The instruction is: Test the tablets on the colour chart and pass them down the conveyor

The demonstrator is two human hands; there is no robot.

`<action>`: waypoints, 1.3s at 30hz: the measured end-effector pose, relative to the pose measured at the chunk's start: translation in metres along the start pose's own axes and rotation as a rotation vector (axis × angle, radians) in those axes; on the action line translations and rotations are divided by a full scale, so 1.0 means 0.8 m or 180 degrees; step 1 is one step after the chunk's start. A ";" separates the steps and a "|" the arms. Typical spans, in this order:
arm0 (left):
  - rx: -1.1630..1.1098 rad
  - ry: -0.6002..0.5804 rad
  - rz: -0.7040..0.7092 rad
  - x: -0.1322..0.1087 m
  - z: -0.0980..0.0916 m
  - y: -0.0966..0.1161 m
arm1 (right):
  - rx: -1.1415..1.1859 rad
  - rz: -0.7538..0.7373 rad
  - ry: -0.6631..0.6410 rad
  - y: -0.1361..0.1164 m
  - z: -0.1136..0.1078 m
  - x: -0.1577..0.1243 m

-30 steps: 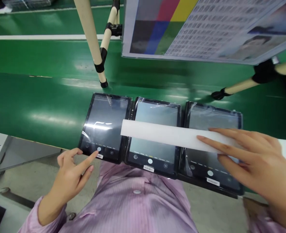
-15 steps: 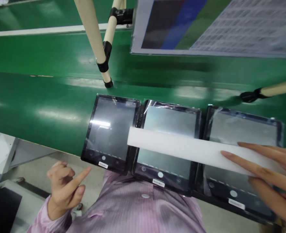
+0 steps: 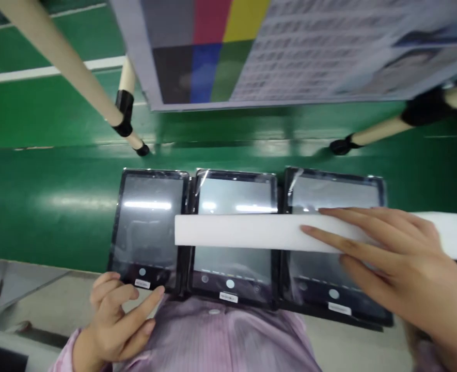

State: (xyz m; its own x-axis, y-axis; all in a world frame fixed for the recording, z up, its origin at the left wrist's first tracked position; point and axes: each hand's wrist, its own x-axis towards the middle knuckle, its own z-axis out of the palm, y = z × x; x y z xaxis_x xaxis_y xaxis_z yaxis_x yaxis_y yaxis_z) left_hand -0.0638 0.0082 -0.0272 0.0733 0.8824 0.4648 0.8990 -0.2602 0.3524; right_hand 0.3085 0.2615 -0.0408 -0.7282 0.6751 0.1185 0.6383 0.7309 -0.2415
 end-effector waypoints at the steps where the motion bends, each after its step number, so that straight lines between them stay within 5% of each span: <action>1: -0.0001 -0.0129 0.0028 0.009 0.003 0.004 | 0.0082 -0.0162 0.0054 0.002 -0.004 -0.001; 7: -0.0159 -0.0840 0.0150 0.054 0.025 0.029 | 0.0014 0.0123 0.0268 0.045 -0.025 -0.063; 13: -0.0024 -0.1081 0.0421 0.073 0.047 0.052 | -0.0123 0.0633 0.0369 0.064 -0.045 -0.127; 20: 0.0220 -0.1371 0.0492 0.075 0.057 0.073 | -0.0458 0.0440 0.0454 0.069 -0.039 -0.136; 29: 0.0071 -0.1091 0.0476 0.070 0.031 0.081 | -0.0648 0.0135 0.0520 0.062 -0.045 -0.130; 39: -0.0523 -0.1522 0.1348 0.132 0.082 0.143 | -0.0556 0.0584 0.0531 0.061 -0.049 -0.201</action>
State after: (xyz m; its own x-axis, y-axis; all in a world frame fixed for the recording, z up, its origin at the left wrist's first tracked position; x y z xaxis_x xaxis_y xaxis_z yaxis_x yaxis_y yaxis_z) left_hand 0.0750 0.0971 0.0088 0.6239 0.7576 0.1918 0.6754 -0.6462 0.3553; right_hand 0.4666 0.1926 -0.0338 -0.5549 0.7940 0.2483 0.7992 0.5916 -0.1060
